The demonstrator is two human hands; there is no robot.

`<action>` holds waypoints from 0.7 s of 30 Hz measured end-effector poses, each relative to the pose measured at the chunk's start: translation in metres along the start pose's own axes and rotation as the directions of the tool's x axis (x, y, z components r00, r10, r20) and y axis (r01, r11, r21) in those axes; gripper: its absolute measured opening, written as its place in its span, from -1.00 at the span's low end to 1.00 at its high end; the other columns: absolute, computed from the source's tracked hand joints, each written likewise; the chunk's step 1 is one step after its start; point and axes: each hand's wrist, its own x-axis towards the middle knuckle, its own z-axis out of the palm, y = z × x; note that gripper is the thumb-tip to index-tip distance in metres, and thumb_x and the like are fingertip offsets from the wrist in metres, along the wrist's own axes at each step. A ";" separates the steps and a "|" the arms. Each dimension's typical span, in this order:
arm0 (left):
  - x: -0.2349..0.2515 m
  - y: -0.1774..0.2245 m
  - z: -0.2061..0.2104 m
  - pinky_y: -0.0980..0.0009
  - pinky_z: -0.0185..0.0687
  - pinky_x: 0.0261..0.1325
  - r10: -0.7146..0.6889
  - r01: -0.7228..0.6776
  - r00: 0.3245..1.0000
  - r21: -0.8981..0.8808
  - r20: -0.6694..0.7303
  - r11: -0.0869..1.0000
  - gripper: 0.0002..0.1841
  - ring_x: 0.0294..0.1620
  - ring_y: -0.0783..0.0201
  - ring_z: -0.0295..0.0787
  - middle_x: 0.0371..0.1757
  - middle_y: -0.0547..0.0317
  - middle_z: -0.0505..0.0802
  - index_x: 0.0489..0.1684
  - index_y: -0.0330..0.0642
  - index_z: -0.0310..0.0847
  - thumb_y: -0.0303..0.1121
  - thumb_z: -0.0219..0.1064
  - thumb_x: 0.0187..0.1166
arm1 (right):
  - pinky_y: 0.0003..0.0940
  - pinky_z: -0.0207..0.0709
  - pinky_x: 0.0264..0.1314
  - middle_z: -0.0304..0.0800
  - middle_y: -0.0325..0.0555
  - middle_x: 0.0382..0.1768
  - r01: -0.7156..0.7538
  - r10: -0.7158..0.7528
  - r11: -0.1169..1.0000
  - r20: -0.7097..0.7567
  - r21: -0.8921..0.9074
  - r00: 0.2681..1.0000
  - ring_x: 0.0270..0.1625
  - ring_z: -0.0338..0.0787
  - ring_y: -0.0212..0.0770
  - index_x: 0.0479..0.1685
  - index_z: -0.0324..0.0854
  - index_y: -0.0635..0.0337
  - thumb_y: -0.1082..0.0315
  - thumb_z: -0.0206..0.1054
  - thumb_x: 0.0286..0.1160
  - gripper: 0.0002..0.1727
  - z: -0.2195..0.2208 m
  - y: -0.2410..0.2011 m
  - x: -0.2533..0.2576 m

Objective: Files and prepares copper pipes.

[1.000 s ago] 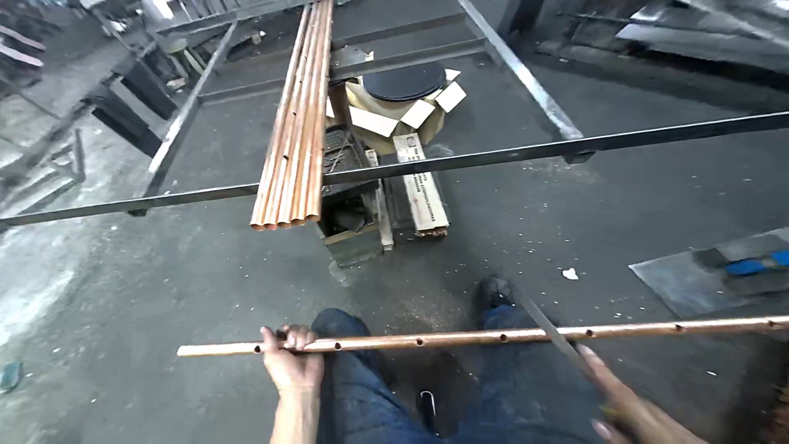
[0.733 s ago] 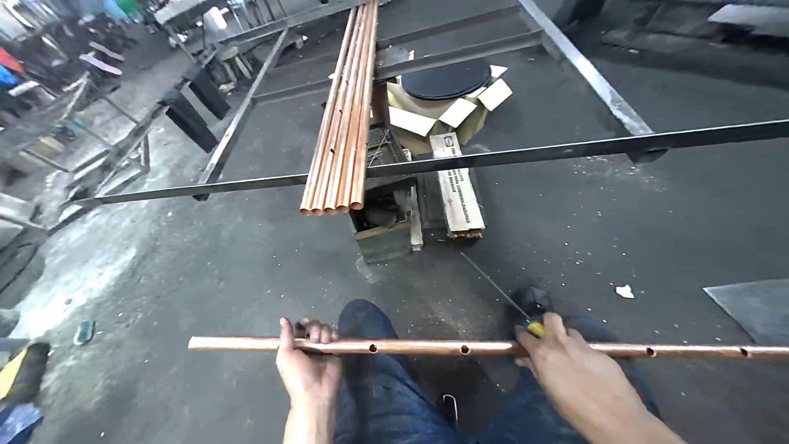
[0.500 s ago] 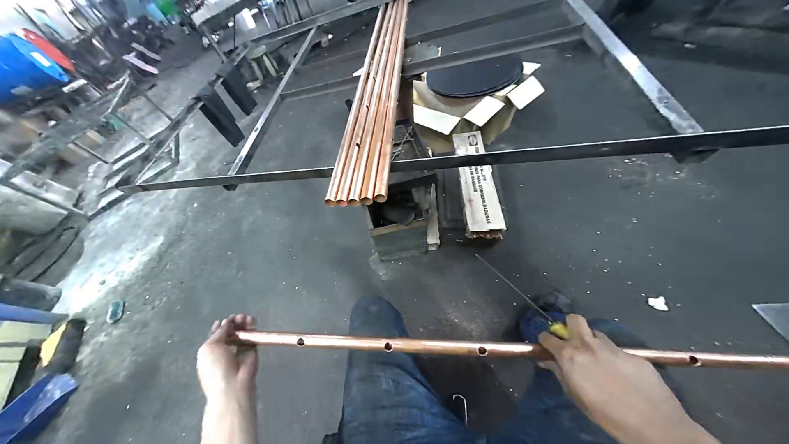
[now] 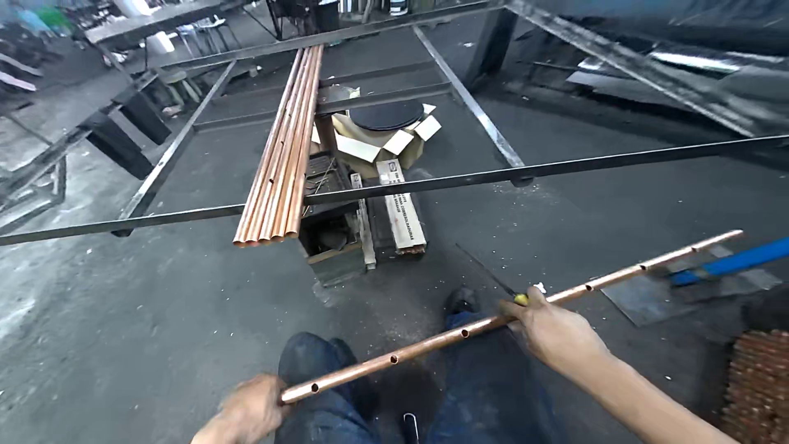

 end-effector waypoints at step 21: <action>0.058 -0.058 0.008 -0.26 0.71 -0.11 0.286 -0.293 0.953 -0.067 -0.098 0.954 -0.35 -0.26 -0.11 0.85 -0.41 -0.08 0.85 -0.38 -0.18 0.77 0.34 0.28 0.55 | 0.36 0.66 -0.24 0.81 0.35 -0.02 0.044 -0.060 0.982 0.084 0.182 0.995 -0.11 0.86 0.43 0.61 0.43 0.15 -0.06 -0.02 0.84 -0.41 -0.027 0.003 -0.143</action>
